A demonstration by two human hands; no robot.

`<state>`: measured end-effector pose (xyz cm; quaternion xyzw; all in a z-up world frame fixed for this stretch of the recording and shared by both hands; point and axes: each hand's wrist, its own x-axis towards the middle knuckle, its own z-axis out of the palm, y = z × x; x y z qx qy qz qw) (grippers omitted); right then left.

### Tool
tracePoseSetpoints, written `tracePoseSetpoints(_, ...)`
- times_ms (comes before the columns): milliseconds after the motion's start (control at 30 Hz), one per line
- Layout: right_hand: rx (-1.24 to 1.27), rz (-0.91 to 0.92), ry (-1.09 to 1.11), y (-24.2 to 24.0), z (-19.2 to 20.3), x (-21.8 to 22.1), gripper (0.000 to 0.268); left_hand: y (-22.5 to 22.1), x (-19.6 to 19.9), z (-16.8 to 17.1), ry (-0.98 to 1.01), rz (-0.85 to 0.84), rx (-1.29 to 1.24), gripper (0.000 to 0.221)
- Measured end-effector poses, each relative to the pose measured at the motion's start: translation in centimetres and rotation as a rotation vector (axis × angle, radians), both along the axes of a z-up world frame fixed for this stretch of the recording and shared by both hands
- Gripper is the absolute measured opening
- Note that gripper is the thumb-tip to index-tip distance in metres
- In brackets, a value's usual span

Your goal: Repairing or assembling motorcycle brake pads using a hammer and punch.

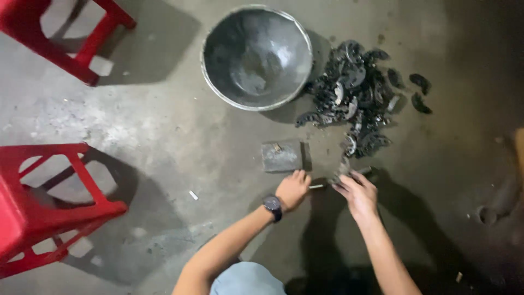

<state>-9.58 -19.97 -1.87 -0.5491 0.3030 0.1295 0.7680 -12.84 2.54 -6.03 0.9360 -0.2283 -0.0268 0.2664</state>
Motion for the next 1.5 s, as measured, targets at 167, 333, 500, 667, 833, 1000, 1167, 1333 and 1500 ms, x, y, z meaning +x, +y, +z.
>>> tracePoseSetpoints(167, -0.281, 0.101, -0.055, -3.5, -3.3, 0.3, 0.042, -2.0, -0.5, -5.4, 0.121, -0.089, 0.258, 0.032)
tracePoseSetpoints(333, -0.590, 0.217, -0.008, -2.6, -4.3, 2.7, 0.041, -1.6, 0.3, -6.2, 0.212, -0.095, 0.272, 0.019)
tracePoseSetpoints(500, -0.764, 0.312, -0.159, -1.2, -9.2, 5.0, 0.036, 5.7, 1.5, 3.5, 0.650, 0.052, -0.263, 0.016)
tracePoseSetpoints(667, -0.834, 0.397, -0.304, 5.2, -11.8, 5.2, 0.027, 8.9, 5.1, 15.6, 0.726, 0.142, -0.559, 0.027)
tracePoseSetpoints(833, -0.947, 0.432, -0.510, 7.8, -8.5, 4.2, 0.031, 6.1, 10.4, 16.2, 0.565, 0.147, -0.457, 0.039)
tracePoseSetpoints(1000, -0.852, 0.281, -0.473, 1.7, -7.0, 2.5, 0.026, 1.7, 14.5, 10.7, 0.336, 0.117, -0.516, 0.016)
tracePoseSetpoints(1167, -1.168, 0.327, -0.339, -4.8, -2.1, -1.2, 0.033, -1.3, 14.5, 6.1, 0.396, 0.144, -0.524, 0.021)
tracePoseSetpoints(1333, -1.299, 0.530, -0.205, -6.6, -4.1, -2.7, 0.054, -2.1, 14.0, 4.0, 0.358, 0.124, -0.412, 0.014)
tracePoseSetpoints(1500, -1.149, 0.558, -0.190, -7.5, -5.9, -3.1, 0.048, -2.2, 13.9, 4.0, 0.385, 0.045, -0.371, 0.010)
